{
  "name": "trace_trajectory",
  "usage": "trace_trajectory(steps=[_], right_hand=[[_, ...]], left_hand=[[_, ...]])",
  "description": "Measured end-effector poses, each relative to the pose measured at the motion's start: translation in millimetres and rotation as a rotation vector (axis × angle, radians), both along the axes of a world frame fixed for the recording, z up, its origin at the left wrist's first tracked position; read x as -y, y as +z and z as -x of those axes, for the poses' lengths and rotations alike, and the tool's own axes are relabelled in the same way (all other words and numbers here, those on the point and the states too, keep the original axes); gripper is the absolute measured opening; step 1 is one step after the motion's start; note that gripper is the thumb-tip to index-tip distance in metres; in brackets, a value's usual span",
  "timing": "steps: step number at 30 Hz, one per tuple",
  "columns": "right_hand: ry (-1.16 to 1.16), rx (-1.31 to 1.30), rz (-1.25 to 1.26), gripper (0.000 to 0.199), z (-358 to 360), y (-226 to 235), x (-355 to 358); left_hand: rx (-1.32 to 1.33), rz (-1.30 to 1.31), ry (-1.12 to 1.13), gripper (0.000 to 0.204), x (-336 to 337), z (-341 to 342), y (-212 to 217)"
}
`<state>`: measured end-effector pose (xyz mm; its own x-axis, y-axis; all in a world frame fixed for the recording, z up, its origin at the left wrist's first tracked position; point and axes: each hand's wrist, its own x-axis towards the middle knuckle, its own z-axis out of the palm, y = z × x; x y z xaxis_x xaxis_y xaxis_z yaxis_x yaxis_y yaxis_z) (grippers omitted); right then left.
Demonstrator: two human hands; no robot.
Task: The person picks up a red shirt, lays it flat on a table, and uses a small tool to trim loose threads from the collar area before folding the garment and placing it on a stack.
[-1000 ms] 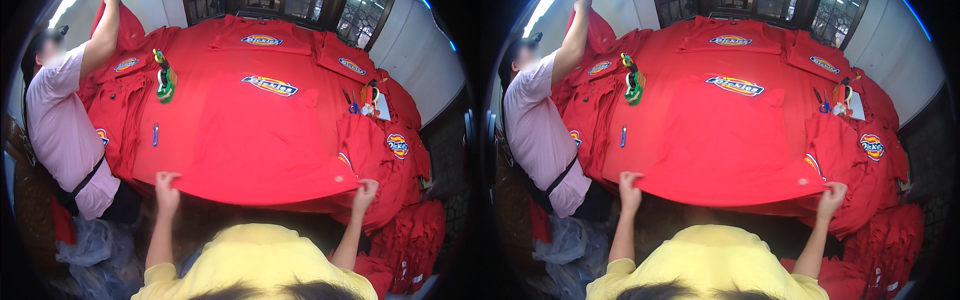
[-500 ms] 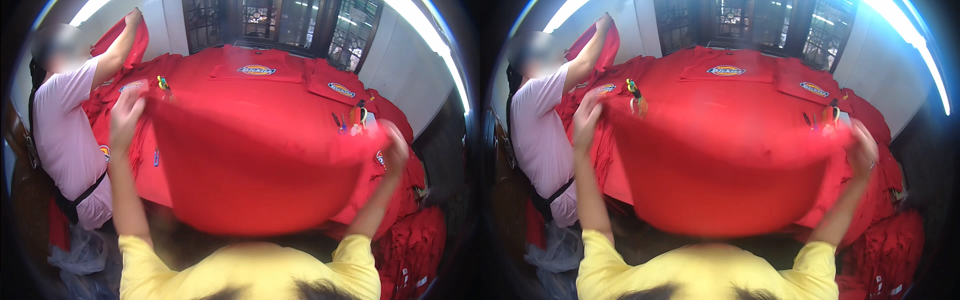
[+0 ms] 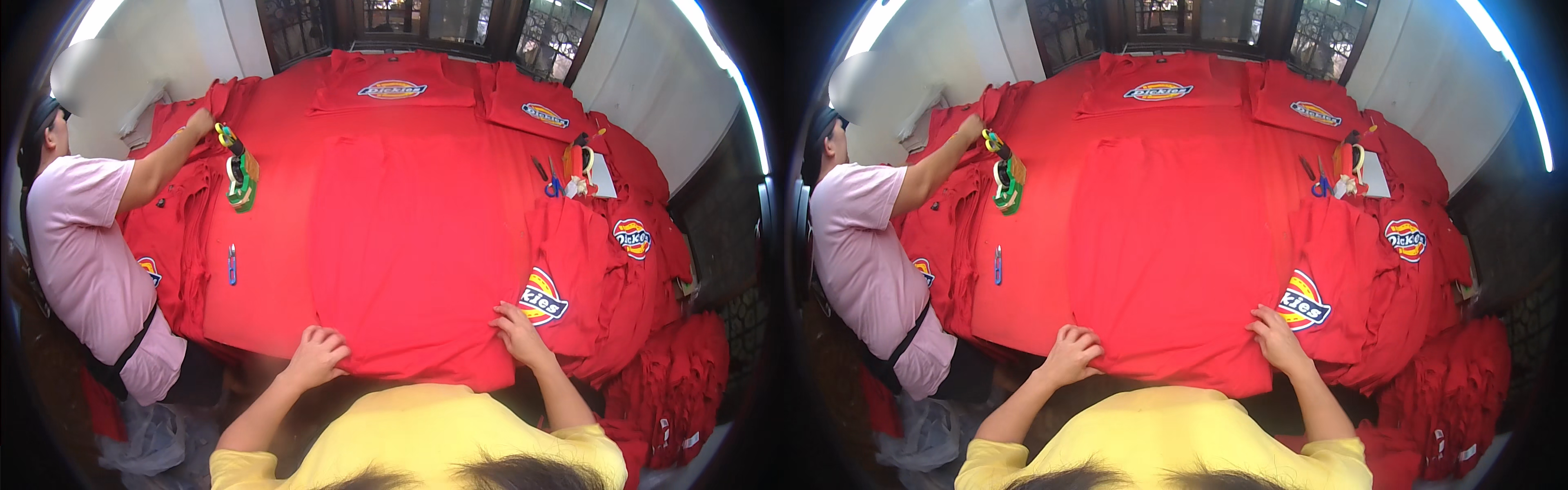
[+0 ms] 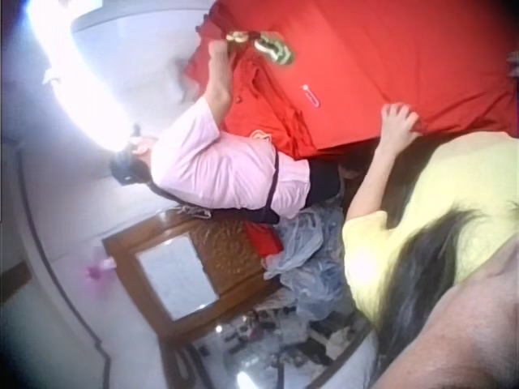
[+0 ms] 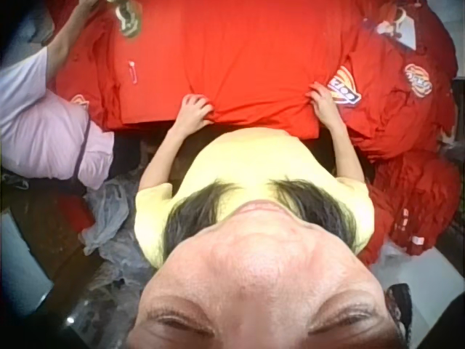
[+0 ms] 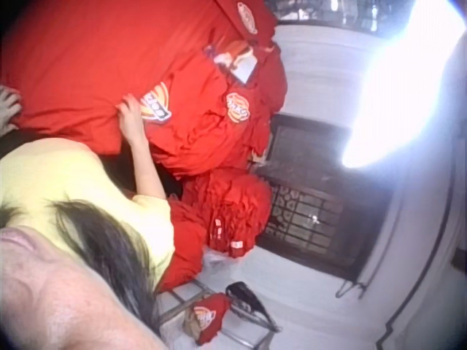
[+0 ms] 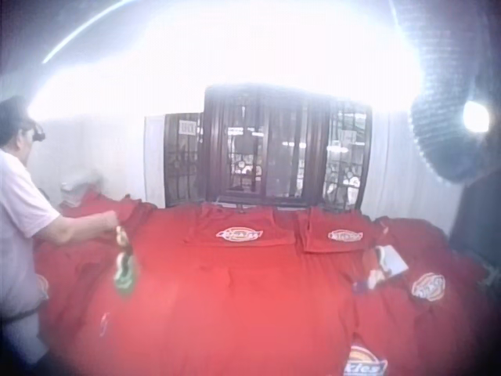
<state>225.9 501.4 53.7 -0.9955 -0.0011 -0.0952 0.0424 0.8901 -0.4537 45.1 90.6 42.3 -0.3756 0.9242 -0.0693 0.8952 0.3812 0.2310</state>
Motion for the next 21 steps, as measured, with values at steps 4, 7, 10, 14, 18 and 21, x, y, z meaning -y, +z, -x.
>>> trace_trajectory(steps=[4,7,10,14,18,21], right_hand=[[0.11,0.222,0.0,0.007,71.1,40.8,-22.5],[-0.088,0.016,0.776,0.012,142.4,53.2,-93.2],[-0.716,-0.233,1.111,0.026,167.5,9.3,-125.4],[-0.768,-0.13,1.009,0.023,115.1,-33.9,-121.5],[-0.531,-0.079,0.847,0.024,120.5,-12.2,-101.5],[-0.592,0.006,0.838,0.019,125.8,-9.9,-106.1]], left_hand=[[0.539,0.141,0.048,0.023,-35.6,54.5,58.0],[1.406,-0.821,0.436,0.033,-50.4,161.2,53.3],[2.0,-0.965,0.612,0.045,-45.5,211.4,30.9],[1.302,-0.639,0.848,0.045,-55.8,171.7,6.7],[1.115,-0.577,0.56,0.04,-16.8,188.9,-17.9],[1.103,-0.548,0.627,0.039,-10.6,198.4,-3.9]])
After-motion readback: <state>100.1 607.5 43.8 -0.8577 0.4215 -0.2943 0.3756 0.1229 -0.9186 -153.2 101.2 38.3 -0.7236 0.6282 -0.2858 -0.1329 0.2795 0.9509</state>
